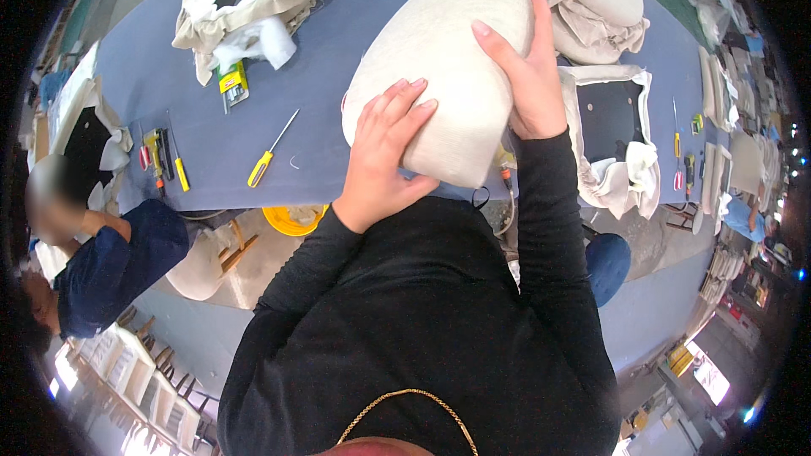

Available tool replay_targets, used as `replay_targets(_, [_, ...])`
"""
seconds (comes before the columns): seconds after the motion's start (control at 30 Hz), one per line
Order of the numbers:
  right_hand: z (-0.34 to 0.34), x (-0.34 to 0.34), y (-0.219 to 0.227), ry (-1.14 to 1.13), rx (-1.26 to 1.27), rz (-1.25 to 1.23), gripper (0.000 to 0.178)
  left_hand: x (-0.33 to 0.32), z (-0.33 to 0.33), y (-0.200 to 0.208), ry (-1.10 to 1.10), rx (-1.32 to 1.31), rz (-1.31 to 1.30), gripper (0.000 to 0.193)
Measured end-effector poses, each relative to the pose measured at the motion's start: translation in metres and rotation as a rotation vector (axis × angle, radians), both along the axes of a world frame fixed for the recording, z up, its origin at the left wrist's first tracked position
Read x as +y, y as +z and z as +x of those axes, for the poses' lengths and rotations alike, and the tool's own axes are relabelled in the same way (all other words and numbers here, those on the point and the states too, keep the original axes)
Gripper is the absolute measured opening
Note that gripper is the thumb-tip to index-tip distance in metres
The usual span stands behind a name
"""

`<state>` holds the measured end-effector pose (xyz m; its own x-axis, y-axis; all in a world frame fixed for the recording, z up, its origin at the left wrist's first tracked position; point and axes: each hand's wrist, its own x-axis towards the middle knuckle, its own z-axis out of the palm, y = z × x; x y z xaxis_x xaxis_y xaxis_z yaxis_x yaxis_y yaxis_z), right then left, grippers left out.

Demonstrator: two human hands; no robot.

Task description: The person upholsters a chair cushion by wrapping it with fabric and securing it with a staple gun. They trim excess fabric with scissors and use a screwdriver to adjust the material. The person works on multiple cushions, flipping them to staple different sides.

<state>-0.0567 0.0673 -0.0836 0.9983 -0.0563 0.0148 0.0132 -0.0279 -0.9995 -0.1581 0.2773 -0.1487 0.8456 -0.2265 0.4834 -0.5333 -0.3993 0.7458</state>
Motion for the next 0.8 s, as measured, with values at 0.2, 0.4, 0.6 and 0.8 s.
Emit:
replay_targets(0.2, [-0.004,0.024,0.052,0.173,-0.117,0.018,0.081,0.001,0.005,-0.014,0.060,0.063,-0.048,0.097])
replay_targets(0.4, [0.062,0.042,0.059,0.531,-0.664,-0.714,0.051,0.153,0.051,-0.119,0.341,0.291,-0.060,0.038])
replay_targets(0.6, [0.081,0.099,0.047,0.535,-0.774,-0.641,0.043,0.272,-0.057,-0.267,0.844,0.943,0.757,0.047])
replay_targets(0.8, [0.069,0.170,0.032,0.376,-0.856,-0.726,0.037,0.276,-0.090,-0.213,0.748,0.777,0.302,0.036])
